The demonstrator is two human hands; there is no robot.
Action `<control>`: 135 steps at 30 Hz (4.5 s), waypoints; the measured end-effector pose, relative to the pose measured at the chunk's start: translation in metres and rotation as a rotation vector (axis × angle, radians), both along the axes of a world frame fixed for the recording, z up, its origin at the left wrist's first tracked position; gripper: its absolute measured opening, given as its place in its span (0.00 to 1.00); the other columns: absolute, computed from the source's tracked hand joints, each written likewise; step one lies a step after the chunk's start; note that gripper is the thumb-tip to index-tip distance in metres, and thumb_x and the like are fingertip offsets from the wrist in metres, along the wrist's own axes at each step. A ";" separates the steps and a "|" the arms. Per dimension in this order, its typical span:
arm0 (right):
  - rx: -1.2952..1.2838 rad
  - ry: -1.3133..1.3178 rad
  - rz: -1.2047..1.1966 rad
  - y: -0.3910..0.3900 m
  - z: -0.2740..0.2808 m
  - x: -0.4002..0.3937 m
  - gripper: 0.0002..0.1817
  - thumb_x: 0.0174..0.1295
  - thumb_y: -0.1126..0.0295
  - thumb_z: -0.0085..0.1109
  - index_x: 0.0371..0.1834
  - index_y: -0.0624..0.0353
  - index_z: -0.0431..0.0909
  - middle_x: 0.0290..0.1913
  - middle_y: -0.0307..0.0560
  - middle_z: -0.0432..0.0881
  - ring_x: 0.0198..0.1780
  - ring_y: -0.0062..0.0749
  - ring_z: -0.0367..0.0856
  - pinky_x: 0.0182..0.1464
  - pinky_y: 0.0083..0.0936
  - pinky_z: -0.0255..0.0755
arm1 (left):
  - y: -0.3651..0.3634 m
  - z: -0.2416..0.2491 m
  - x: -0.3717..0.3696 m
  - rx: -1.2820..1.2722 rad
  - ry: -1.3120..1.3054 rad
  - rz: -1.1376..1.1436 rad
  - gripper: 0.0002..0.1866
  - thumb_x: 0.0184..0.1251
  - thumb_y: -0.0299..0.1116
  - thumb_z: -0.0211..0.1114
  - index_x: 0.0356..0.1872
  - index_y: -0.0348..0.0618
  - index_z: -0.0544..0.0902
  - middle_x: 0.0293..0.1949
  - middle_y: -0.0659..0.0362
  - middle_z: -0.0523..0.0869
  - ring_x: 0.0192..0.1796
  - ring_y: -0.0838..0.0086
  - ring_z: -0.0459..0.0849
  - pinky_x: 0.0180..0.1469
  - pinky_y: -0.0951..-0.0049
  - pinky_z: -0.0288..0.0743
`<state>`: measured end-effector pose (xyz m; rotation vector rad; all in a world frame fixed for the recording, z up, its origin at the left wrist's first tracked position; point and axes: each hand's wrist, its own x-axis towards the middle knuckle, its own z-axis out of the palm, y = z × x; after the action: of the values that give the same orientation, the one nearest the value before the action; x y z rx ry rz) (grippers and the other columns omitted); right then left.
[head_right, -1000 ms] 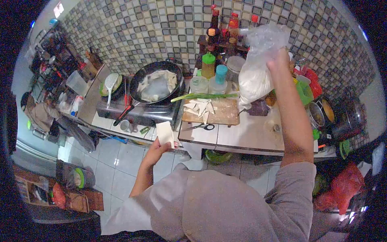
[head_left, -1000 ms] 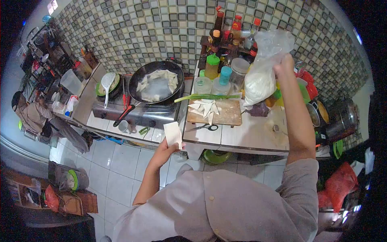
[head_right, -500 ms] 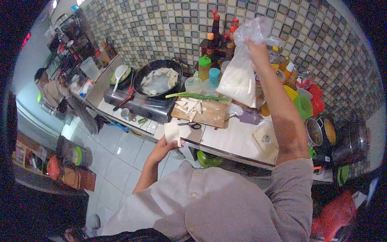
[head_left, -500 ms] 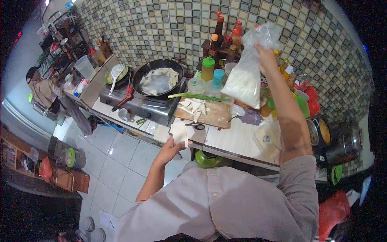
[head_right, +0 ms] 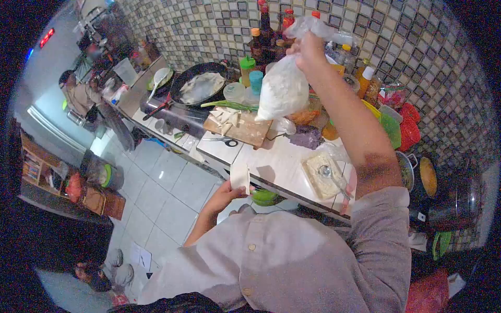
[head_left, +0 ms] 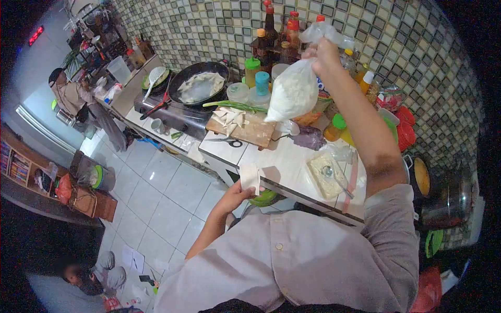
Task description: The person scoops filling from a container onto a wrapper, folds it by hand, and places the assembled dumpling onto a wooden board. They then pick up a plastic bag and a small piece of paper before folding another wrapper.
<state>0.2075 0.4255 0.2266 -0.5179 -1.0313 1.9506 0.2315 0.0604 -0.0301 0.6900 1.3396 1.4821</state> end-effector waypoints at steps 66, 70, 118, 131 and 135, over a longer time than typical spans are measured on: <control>0.903 -0.693 -0.729 -0.058 -0.162 0.136 0.31 0.55 0.71 0.64 0.61 0.61 0.61 0.40 0.43 0.74 0.41 0.28 0.74 0.42 0.25 0.70 | -0.099 0.018 -0.159 -0.066 -0.416 0.044 0.27 0.68 0.38 0.56 0.65 0.43 0.60 0.57 0.48 0.77 0.48 0.56 0.84 0.45 0.66 0.82; 0.775 -0.955 -0.578 -0.110 -0.238 0.194 0.25 0.52 0.78 0.59 0.55 0.55 0.68 0.28 0.34 0.66 0.28 0.20 0.65 0.30 0.19 0.64 | -0.098 0.006 -0.171 -0.111 -0.413 0.017 0.26 0.68 0.38 0.56 0.64 0.43 0.62 0.55 0.50 0.78 0.48 0.57 0.84 0.44 0.67 0.83; 1.357 -1.751 -0.259 -0.165 -0.264 0.055 0.42 0.61 0.53 0.54 0.74 0.55 0.45 0.76 0.47 0.43 0.76 0.40 0.44 0.72 0.52 0.39 | -0.121 0.012 -0.181 -0.039 -0.467 0.005 0.26 0.70 0.36 0.52 0.66 0.42 0.59 0.57 0.48 0.77 0.50 0.55 0.83 0.47 0.63 0.82; 1.221 -1.763 -0.186 -0.168 -0.277 0.059 0.41 0.64 0.46 0.46 0.73 0.59 0.48 0.76 0.46 0.43 0.76 0.39 0.43 0.72 0.55 0.37 | -0.108 0.006 -0.159 -0.079 -0.479 -0.068 0.24 0.70 0.35 0.54 0.64 0.40 0.62 0.54 0.49 0.78 0.51 0.58 0.82 0.50 0.62 0.81; 1.212 -1.775 -0.168 -0.169 -0.276 0.060 0.40 0.65 0.45 0.43 0.73 0.59 0.49 0.76 0.46 0.44 0.76 0.38 0.43 0.72 0.54 0.37 | -0.110 0.000 -0.150 -0.071 -0.489 -0.066 0.25 0.70 0.36 0.54 0.64 0.39 0.62 0.54 0.48 0.78 0.53 0.58 0.81 0.54 0.62 0.78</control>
<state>0.2678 0.2565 -0.0490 -1.4604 -2.6500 -0.0446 0.0812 -0.0500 -0.0302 0.2931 0.9761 1.4255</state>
